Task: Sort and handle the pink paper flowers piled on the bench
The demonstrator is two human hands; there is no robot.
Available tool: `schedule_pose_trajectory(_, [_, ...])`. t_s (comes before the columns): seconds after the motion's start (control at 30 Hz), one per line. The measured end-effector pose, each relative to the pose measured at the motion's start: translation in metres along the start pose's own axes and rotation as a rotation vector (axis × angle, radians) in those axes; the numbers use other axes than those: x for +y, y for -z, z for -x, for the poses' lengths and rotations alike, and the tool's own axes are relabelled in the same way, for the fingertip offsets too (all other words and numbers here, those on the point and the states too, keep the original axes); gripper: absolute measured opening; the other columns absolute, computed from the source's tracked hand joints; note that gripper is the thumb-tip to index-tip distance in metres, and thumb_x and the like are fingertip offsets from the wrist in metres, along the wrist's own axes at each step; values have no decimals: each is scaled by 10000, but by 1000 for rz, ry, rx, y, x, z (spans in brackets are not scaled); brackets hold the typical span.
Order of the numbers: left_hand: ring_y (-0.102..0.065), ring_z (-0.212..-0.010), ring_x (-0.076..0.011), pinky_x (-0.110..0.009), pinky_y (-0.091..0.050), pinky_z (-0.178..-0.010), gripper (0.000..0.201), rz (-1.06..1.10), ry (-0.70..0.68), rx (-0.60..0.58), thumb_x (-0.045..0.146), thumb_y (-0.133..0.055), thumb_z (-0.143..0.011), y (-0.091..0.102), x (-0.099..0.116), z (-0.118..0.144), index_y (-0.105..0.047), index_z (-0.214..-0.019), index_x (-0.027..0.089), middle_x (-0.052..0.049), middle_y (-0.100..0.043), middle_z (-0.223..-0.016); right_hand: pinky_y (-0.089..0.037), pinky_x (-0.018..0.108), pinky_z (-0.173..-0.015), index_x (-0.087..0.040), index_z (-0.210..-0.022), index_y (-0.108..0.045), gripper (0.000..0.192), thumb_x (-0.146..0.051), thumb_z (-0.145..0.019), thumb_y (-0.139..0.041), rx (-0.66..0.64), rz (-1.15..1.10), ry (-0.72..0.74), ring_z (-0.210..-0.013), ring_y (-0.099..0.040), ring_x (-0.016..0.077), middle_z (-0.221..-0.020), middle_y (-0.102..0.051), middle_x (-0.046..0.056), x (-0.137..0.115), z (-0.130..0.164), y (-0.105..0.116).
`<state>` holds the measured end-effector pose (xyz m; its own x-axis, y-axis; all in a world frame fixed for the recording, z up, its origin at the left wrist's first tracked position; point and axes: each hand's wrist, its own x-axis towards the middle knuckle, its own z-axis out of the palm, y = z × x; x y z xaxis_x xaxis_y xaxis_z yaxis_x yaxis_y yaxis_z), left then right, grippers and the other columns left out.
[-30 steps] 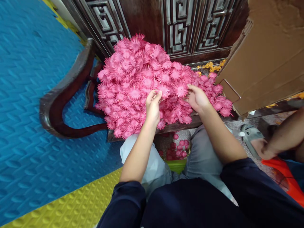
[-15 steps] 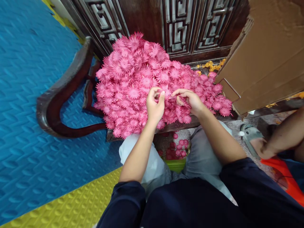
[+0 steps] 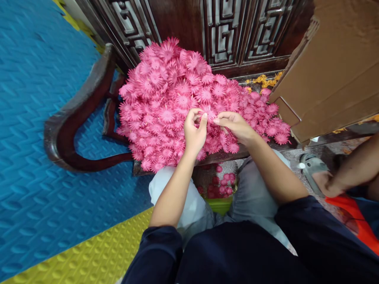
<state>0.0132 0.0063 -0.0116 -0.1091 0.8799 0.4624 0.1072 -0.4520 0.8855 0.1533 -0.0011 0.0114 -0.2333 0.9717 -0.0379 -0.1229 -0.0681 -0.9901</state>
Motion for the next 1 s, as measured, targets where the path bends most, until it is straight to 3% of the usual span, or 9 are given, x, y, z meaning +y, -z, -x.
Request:
schedule_pose_trajectory(0.27, [-540, -713, -109, -220, -427, -707, 291, 106, 142, 61, 477, -633, -772, 4, -1, -4, -508, -814, 217, 8, -534, -764, -365, 219, -539, -180, -612, -610, 223, -369, -628, -728, 149, 13, 48, -576, -470, 78, -532, -501, -44, -4, -3, 9])
schedule_pose_trajectory(0.5, [-483, -632, -104, -220, -385, -624, 319, 236, 241, 33, 489, -671, -737, 0, -1, -2, -513, -790, 217, 25, -481, -683, -415, 220, -594, -177, -713, -633, 270, -365, -581, -776, 35, -34, -5, -599, -503, 71, -594, -563, -46, 1, -1, -1])
schedule_pose_trajectory(0.7, [-516, -757, -112, -229, -423, -737, 399, 275, 277, 47, 546, -693, -685, -11, 0, 8, -507, -802, 212, 10, -514, -784, -418, 211, -610, -177, -702, -611, 326, -357, -518, -810, 151, -141, 46, -593, -496, 58, -639, -590, -52, 10, -4, -9])
schedule_pose_trajectory(0.83, [-506, -727, -107, -238, -422, -734, 343, 389, 396, 41, 416, -742, -670, -14, 0, 11, -490, -768, 205, 19, -508, -753, -379, 212, -556, -172, -683, -598, 290, -382, -581, -770, 187, -67, 66, -575, -474, 65, -606, -556, -46, 8, -3, -8])
schedule_pose_trajectory(1.0, [-523, -701, -119, -251, -405, -701, 153, 476, 592, -103, 236, -665, -678, -7, 4, 5, -524, -715, 189, 16, -558, -734, -316, 221, -513, -172, -681, -591, 245, -374, -636, -722, 167, 35, 117, -527, -403, 59, -555, -489, -53, 5, -2, -3])
